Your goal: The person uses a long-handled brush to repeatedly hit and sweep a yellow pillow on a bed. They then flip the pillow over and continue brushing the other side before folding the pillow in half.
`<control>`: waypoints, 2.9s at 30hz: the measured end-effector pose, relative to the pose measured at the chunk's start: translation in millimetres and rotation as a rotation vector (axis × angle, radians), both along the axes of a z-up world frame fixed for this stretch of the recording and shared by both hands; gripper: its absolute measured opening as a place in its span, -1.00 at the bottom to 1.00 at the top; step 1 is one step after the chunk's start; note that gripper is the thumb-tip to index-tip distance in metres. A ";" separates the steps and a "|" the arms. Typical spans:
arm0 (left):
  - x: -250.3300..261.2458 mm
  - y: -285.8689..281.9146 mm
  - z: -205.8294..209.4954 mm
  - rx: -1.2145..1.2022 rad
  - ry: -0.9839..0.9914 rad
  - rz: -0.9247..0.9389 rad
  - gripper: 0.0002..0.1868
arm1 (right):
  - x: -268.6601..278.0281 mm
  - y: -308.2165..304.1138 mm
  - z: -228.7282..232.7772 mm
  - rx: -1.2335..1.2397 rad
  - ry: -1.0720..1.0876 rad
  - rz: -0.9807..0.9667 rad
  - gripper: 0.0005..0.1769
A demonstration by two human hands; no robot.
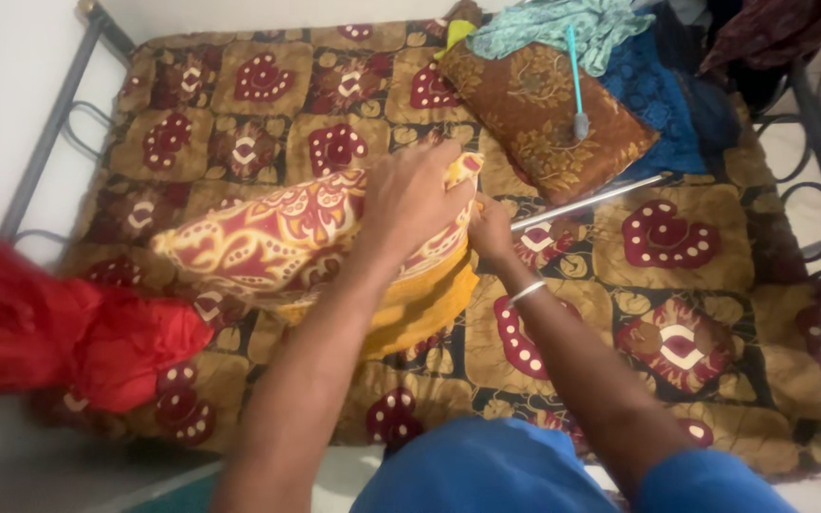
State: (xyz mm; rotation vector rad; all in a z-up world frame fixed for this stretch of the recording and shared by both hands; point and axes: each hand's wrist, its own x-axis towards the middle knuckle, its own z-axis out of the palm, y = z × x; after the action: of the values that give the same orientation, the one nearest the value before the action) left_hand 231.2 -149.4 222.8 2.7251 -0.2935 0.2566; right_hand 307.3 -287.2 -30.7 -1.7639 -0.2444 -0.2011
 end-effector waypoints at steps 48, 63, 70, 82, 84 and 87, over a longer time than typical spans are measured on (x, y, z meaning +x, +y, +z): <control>-127.0 186.0 -38.0 -0.824 0.054 0.639 -0.37 | -154.0 150.5 287.6 -1.253 -0.690 0.598 0.14; -127.7 171.2 -180.5 -0.667 -0.368 0.599 -0.67 | -133.8 158.8 280.2 -1.180 -0.496 0.500 -0.05; -117.6 192.4 -207.7 -0.690 -0.209 0.426 -0.82 | -124.7 145.6 285.3 -1.021 -0.550 0.568 -0.17; -131.1 208.0 -312.8 -0.457 -0.257 0.459 -0.73 | -140.8 143.9 286.1 -0.988 -0.527 0.626 -0.29; -138.1 209.7 -276.9 -0.504 -0.254 0.475 -0.81 | -141.2 139.9 283.0 -0.952 -0.584 0.588 -0.23; -135.7 202.3 -201.5 -0.917 -0.163 0.566 -0.60 | -137.9 135.2 271.7 -0.976 -0.669 0.490 -0.06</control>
State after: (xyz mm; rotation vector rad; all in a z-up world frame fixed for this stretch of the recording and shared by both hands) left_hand 95.5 52.9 21.3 1.8116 0.4648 0.5928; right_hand 169.3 -152.0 241.0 -2.4566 -1.4347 -0.3444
